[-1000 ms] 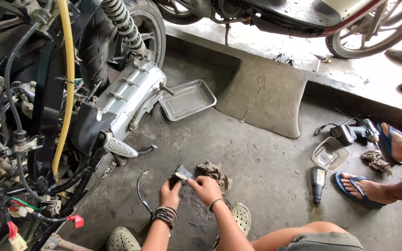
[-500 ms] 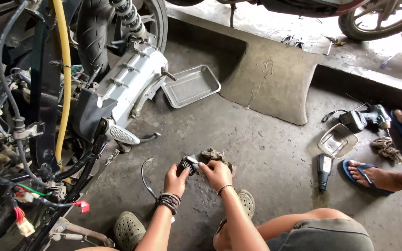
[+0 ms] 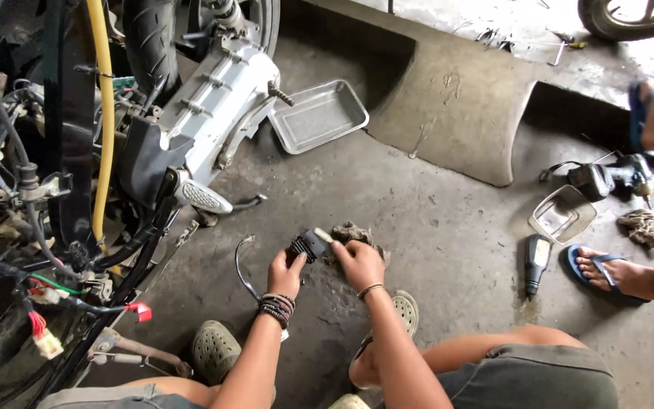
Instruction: Cleaning and inspecting a motorcycle throttle body or fuel injector assembly
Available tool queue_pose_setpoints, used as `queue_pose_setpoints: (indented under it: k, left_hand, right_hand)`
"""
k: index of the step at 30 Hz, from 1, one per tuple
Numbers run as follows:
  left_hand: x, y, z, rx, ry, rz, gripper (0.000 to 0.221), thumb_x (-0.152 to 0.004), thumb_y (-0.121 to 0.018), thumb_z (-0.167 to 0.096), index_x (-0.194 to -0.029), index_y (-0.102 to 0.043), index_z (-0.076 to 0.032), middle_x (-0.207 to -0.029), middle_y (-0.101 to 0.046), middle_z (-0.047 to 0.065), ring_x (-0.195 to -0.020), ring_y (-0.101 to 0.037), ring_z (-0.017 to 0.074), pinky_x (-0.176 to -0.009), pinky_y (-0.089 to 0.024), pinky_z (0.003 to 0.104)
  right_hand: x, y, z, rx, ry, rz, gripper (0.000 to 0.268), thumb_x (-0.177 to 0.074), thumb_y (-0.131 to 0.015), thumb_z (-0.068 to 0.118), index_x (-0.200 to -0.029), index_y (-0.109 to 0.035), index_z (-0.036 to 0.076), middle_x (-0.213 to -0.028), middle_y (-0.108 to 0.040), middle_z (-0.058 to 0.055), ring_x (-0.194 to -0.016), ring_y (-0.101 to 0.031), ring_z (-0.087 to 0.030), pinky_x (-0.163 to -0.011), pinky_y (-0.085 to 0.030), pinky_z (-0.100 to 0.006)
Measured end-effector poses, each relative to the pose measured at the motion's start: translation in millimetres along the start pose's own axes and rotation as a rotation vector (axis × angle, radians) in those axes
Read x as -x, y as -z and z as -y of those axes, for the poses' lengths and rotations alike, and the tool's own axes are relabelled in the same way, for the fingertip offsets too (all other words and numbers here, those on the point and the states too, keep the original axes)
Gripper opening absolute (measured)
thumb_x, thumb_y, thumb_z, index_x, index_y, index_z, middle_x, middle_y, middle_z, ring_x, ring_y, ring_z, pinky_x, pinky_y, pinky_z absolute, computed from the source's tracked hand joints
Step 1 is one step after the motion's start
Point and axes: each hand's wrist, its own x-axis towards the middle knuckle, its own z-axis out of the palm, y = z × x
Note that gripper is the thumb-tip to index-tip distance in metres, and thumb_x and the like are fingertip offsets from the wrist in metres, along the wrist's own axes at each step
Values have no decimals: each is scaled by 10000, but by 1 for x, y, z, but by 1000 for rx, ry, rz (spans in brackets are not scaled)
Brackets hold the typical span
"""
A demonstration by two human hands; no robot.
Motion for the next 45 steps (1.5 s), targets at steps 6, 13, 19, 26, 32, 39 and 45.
queue_pose_setpoints:
  k: [6, 13, 19, 26, 32, 39, 45]
  left_hand:
    - [12, -4, -7, -87, 2, 48, 363, -945, -739, -309, -1174, -689, -32, -1126, -749, 179, -1132, -685, 265, -974, -535, 434]
    - [16, -4, -23, -18, 6, 4, 365, -982, -674, -256, -1225, -659, 17, -1181, -712, 239, -1198, -652, 339, -1015, -511, 476]
    - [2, 2, -6, 87, -15, -60, 396, -976, -684, -225, -1236, -640, 70, -1166, -699, 230, -1182, -607, 244, -1020, -493, 475]
    - [9, 2, 4, 55, -79, -65, 237, -955, -716, -220, -1073, -683, -17, -968, -729, 138, -989, -652, 178, -900, -540, 410]
    - [16, -2, -13, -223, -270, -69, 279, -932, -727, -252, -1069, -643, -24, -993, -714, 196, -1056, -690, 348, -935, -539, 454]
    - [17, 8, -8, -795, -537, -19, 313, -916, -691, -278, -1178, -609, -129, -1055, -653, 56, -1058, -649, 289, -932, -504, 474]
    - [10, 2, 4, -845, -492, -10, 288, -910, -709, -281, -1162, -603, -190, -1072, -635, -1, -1070, -632, 262, -954, -480, 464]
  right_hand:
    - [1, -6, -2, -31, -26, 51, 499, -872, -617, 686, -871, -778, 213, -898, -770, -117, -1043, -708, -385, -886, -552, -480]
    - [8, -3, 10, -35, 70, 112, 475, -902, -622, 579, -897, -774, 129, -934, -765, -200, -1060, -679, -474, -912, -537, -546]
    - [-9, -2, -7, 105, -62, -76, 506, -903, -568, 704, -905, -781, 245, -919, -764, -148, -1051, -699, -402, -911, -543, -512]
    - [0, -13, -4, 122, 10, -7, 475, -907, -587, 677, -911, -772, 239, -888, -762, -129, -1020, -708, -396, -909, -554, -506]
    - [7, 2, 14, 69, 89, 6, 453, -894, -629, 657, -894, -761, 224, -875, -750, -135, -1019, -697, -408, -898, -543, -523]
    - [6, 28, 7, 287, 88, -52, 467, -874, -635, 657, -940, -781, 219, -877, -765, -145, -991, -713, -407, -896, -550, -516]
    - [12, 25, 9, 81, 135, 77, 449, -860, -658, 629, -969, -781, 211, -953, -775, -161, -1071, -680, -446, -936, -529, -541]
